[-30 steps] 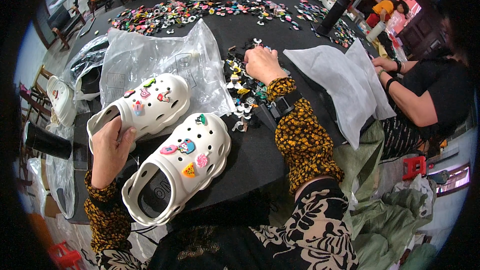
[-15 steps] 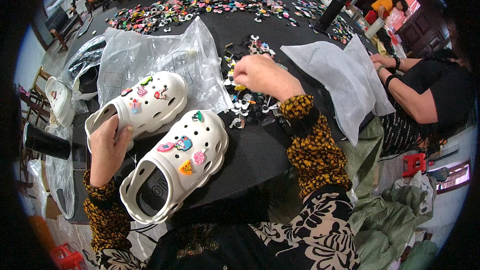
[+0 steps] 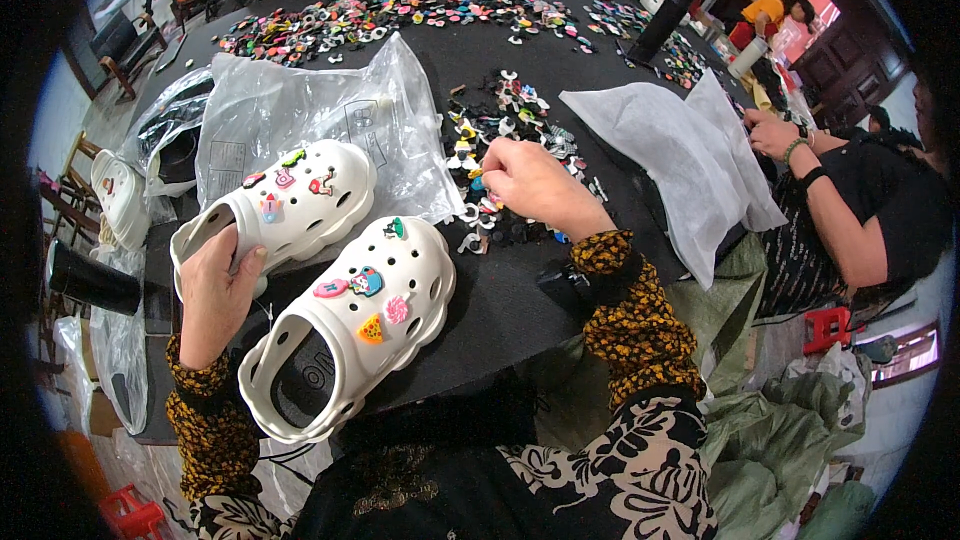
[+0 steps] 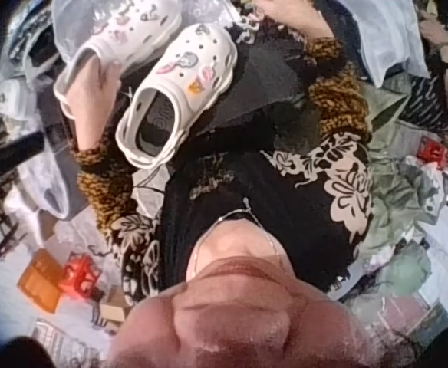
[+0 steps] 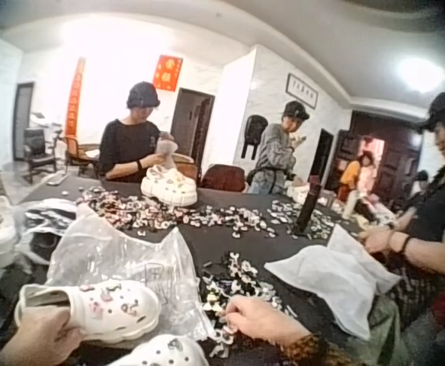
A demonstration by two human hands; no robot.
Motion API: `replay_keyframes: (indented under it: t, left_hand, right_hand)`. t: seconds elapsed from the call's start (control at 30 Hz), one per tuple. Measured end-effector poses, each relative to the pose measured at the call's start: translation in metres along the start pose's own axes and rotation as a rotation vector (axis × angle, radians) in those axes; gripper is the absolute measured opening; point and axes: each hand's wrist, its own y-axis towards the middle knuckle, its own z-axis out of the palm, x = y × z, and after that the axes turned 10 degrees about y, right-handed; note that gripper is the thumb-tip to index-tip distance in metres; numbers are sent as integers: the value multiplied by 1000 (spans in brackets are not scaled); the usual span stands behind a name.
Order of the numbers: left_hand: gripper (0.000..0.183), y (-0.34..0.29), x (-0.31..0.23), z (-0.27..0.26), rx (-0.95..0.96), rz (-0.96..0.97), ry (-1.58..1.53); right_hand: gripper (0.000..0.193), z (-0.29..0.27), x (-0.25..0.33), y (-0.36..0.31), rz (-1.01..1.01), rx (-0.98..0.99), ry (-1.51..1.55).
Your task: Decorating white clog-style shoes with small colorful charms.
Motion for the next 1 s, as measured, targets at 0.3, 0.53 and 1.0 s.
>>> replay_keyframes:
  t: [0.3,0.53,1.0]
  left_hand:
    - [20,1,-1,0,15,-7,-15]
    - [20,1,-2,0,6,-9,-1]
    - [19,1,-3,-1,6,-6,-14]
  right_hand:
    - [7,-9,1,-11,72,-22,590]
    - [6,-8,18,-22,39,-31,734]
    - [14,0,26,-29,-162,81,1096]
